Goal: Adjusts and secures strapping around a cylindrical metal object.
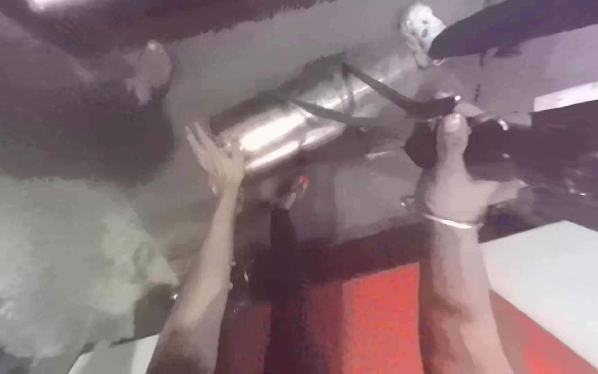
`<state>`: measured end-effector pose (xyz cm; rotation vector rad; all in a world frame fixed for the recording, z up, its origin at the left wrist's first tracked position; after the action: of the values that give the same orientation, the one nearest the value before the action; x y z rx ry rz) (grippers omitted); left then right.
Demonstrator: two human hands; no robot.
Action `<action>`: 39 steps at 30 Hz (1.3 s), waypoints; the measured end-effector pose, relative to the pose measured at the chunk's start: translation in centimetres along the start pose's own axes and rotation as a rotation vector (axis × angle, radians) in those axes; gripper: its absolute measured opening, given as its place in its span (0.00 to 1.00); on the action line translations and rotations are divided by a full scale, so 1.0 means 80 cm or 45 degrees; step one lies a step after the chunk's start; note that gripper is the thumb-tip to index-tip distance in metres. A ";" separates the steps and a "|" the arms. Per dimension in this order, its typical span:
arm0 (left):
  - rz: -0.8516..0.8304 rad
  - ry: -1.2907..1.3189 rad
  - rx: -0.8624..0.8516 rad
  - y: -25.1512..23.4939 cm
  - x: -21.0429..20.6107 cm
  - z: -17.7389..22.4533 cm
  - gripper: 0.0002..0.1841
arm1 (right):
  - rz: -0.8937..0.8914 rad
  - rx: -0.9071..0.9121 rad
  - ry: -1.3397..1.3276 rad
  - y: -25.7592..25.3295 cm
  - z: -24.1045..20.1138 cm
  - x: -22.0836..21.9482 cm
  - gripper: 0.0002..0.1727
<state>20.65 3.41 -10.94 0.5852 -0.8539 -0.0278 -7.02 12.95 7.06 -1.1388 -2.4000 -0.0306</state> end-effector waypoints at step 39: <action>-1.234 0.622 -1.155 0.029 -0.045 0.192 0.15 | -0.036 -0.017 -0.155 0.004 0.004 -0.042 0.14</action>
<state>6.78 -1.01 -4.44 0.0739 0.0314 -1.0575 -5.09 10.79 5.30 -1.1425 -2.5263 0.0140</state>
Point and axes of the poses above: each hand's wrist, its own y-axis away from the middle knuckle, its own x-axis out of the back of the hand, z = x × y, the point moved 2 cm from there along -y, towards the middle knuckle, and after that the axes turned 7 degrees about x, right-handed, at the moved point
